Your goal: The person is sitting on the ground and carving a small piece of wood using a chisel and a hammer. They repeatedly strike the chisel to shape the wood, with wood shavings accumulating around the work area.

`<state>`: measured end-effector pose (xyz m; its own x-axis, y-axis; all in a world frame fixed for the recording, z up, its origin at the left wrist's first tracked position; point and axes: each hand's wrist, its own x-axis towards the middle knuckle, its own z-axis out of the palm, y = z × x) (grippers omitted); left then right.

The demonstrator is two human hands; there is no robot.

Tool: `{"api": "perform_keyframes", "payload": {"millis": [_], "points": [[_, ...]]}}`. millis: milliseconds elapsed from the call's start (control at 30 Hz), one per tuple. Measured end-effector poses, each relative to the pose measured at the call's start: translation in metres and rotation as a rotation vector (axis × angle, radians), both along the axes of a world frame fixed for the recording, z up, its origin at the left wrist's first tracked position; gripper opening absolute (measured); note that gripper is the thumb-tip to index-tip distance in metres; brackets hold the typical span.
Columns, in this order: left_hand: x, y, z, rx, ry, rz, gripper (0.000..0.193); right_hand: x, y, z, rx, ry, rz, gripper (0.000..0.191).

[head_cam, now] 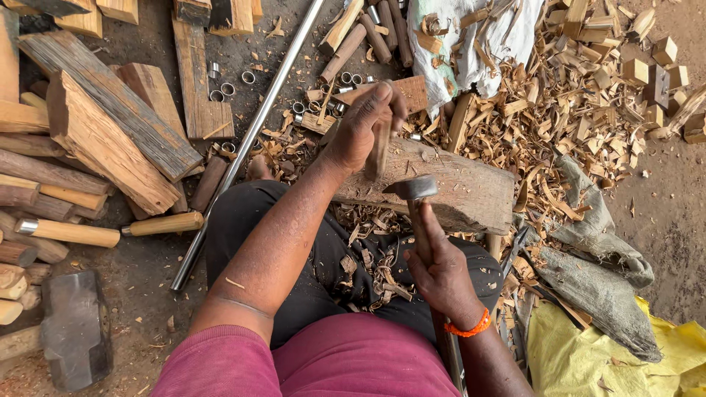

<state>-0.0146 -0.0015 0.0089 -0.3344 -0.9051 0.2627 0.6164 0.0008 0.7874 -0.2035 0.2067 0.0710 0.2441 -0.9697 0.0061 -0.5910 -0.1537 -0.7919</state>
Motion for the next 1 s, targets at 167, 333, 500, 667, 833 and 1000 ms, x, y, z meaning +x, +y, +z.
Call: {"api": "perform_keyframes", "payload": {"millis": [167,333,500,667,833,1000], "points": [[0.005,-0.002,-0.003,-0.165,-0.134,0.054,0.044,0.008,-0.011,0.016,0.013,0.045,0.047,0.091],[0.003,-0.004,-0.001,-0.175,-0.064,0.042,0.032,-0.005,-0.027,0.069,0.061,-0.063,0.101,0.090],[0.009,0.001,0.005,-0.185,-0.045,-0.066,0.022,-0.002,-0.014,0.147,0.067,-0.223,-0.186,0.097],[0.013,0.002,0.013,-0.118,-0.029,-0.107,0.021,0.019,-0.032,0.149,-0.045,-0.061,-0.034,0.093],[0.015,-0.004,0.012,-0.147,0.019,-0.037,0.023,0.023,-0.053,0.103,-0.035,-0.040,0.156,0.093],[0.012,-0.002,0.005,-0.081,0.106,-0.090,0.025,0.010,-0.031,0.141,0.042,-0.229,-0.079,0.097]]}}
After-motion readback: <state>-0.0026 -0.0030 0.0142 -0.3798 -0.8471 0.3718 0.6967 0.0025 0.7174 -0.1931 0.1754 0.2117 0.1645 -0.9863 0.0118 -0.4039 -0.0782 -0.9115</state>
